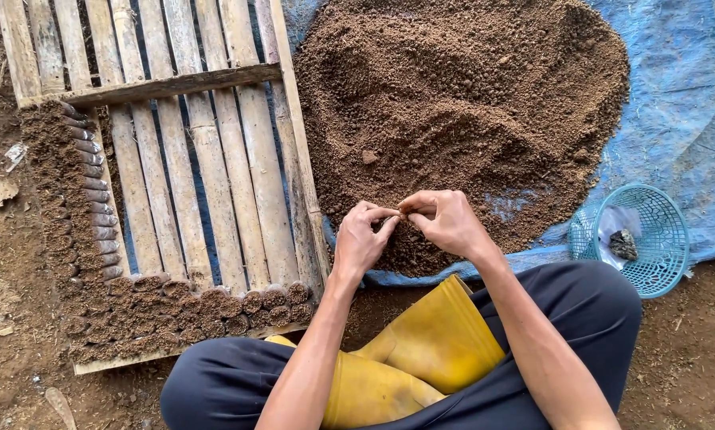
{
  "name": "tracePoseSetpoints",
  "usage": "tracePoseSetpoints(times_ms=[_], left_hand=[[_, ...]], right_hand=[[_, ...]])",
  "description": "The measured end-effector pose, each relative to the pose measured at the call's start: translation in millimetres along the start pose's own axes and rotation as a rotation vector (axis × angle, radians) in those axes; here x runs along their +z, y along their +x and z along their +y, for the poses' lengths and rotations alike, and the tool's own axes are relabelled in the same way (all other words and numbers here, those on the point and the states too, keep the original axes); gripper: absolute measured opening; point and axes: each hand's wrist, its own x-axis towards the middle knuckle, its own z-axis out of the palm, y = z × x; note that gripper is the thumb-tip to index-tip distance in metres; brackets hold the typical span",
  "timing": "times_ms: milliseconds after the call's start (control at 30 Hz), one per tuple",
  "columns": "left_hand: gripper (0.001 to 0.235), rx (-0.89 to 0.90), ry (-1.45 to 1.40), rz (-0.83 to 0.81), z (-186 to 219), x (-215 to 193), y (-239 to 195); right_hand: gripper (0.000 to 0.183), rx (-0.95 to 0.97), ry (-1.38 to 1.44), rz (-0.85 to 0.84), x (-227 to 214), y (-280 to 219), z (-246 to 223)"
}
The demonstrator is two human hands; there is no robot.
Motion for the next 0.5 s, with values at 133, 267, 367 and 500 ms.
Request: tracePoseSetpoints(times_ms=[133,267,367,500], left_hand=[[0.011,0.001,0.006,0.003,-1,1,1],[0.020,-0.025,0.002,0.011,0,2,2],[0.022,-0.027,-0.025,0.014,0,4,2],[0.015,-0.038,-0.063,0.029,8,2,1]], right_hand=[[0.026,-0.001,0.000,0.020,1,1,4],[0.022,-0.002,-0.028,0.037,-1,1,2],[0.019,0.039,-0.206,0.027,-1,3,15],[0.023,0.123,-0.437,-0.018,3,1,13]])
